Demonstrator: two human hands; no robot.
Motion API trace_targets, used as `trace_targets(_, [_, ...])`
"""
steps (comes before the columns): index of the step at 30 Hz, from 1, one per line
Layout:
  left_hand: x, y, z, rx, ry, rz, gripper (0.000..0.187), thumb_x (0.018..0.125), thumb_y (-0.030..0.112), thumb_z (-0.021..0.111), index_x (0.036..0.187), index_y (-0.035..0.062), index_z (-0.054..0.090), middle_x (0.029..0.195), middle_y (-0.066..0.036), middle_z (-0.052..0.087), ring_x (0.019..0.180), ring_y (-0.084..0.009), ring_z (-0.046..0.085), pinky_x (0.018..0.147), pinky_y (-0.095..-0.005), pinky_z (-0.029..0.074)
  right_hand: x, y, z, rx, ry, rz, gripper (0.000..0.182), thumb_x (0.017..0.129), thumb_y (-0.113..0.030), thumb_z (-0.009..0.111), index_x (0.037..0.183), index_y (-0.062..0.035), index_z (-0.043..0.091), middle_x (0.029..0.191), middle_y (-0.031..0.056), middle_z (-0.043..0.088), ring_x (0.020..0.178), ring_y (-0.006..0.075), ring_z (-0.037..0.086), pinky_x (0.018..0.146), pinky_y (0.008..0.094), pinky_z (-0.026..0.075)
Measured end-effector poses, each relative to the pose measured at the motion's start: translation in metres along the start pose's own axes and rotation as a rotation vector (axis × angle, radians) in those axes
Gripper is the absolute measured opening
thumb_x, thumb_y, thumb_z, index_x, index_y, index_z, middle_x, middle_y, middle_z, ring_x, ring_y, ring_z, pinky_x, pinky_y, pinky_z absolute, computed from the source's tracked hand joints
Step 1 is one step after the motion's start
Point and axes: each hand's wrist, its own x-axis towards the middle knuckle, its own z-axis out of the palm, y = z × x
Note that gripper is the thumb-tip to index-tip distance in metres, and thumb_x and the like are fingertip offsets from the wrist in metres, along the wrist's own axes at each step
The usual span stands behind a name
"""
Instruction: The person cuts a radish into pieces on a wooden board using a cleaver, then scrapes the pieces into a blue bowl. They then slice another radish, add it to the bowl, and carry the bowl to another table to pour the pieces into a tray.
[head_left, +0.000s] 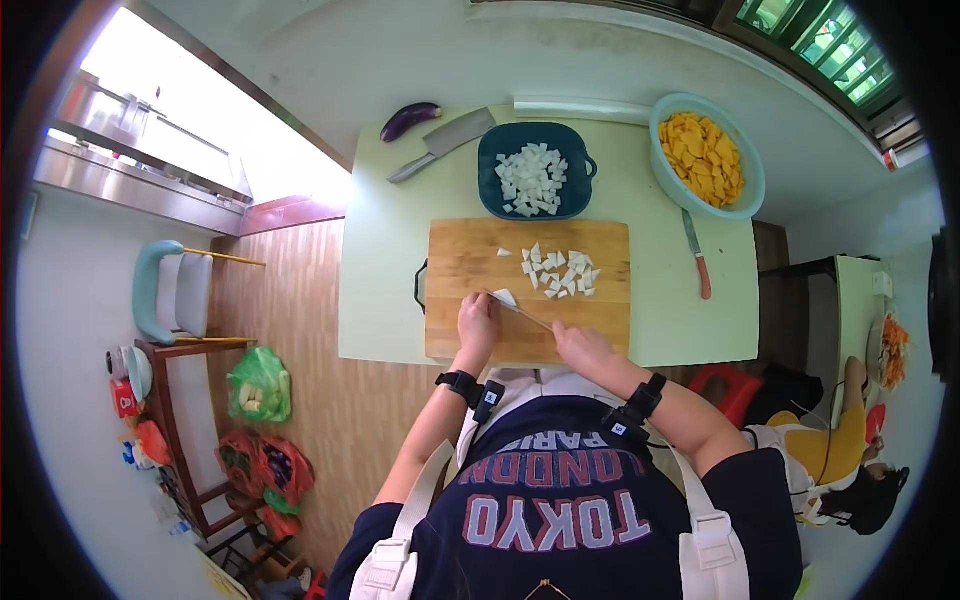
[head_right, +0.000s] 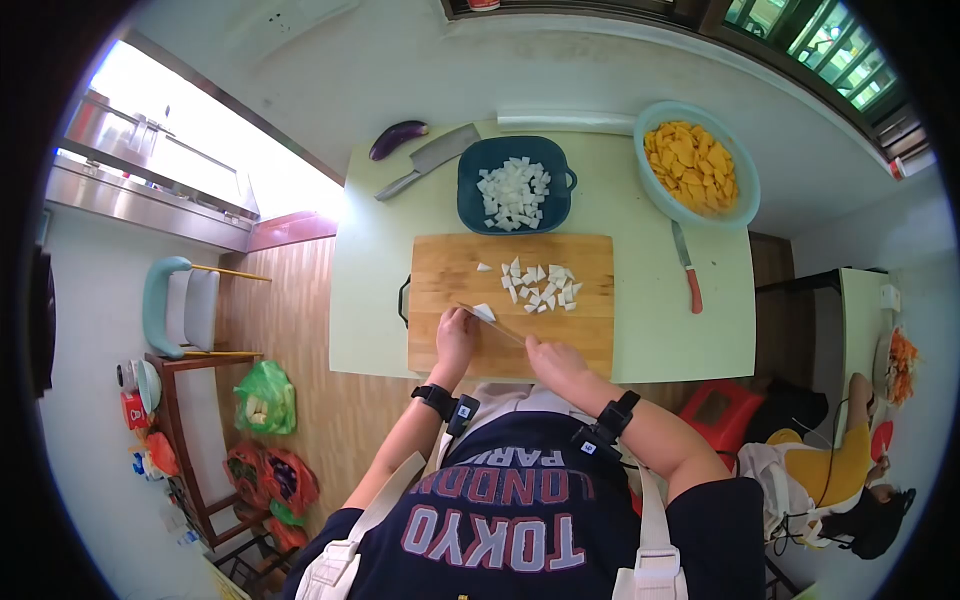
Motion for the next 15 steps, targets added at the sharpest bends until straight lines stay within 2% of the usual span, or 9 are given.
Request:
trace_targets(7, [0.002, -0.004, 0.001, 0.007, 0.015, 0.020, 0.005, 0.072, 0.007, 0.059, 0.075, 0.0027, 0.059, 0.082, -0.013, 0.057, 0.080, -0.0313, 0.054, 0.071, -0.0382, 0.045, 0.003, -0.002, -0.003, -0.044, -0.010, -0.004, 0.010, 0.079, -0.008, 0.046, 0.085, -0.0003, 0.045, 0.060, 0.0158, 0.060, 0.057, 0.0305, 0.062, 0.048, 0.0401, 0.050])
trace_targets(13, [0.005, -0.006, 0.001, -0.030, -0.031, -0.009, 0.006, 0.073, 0.008, 0.059, 0.075, 0.0022, 0.060, 0.081, -0.013, 0.057, 0.080, -0.0314, 0.054, 0.071, -0.0378, 0.045, 0.015, 0.013, 0.005, 0.076, -0.117, 0.057, 0.015, 0.078, -0.009, 0.049, 0.086, 0.0015, 0.043, 0.060, 0.0189, 0.058, 0.057, 0.0351, 0.060, 0.048, 0.0433, 0.048])
trace_targets(15, [0.007, -0.006, 0.000, -0.031, -0.036, -0.009, 0.007, 0.073, 0.008, 0.060, 0.075, 0.0018, 0.060, 0.081, -0.013, 0.057, 0.080, -0.0316, 0.054, 0.071, -0.0379, 0.045, 0.019, 0.015, 0.002, 0.062, -0.090, 0.000, 0.013, 0.078, -0.007, 0.047, 0.086, 0.0022, 0.042, 0.060, 0.0196, 0.057, 0.056, 0.0359, 0.059, 0.048, 0.0438, 0.047])
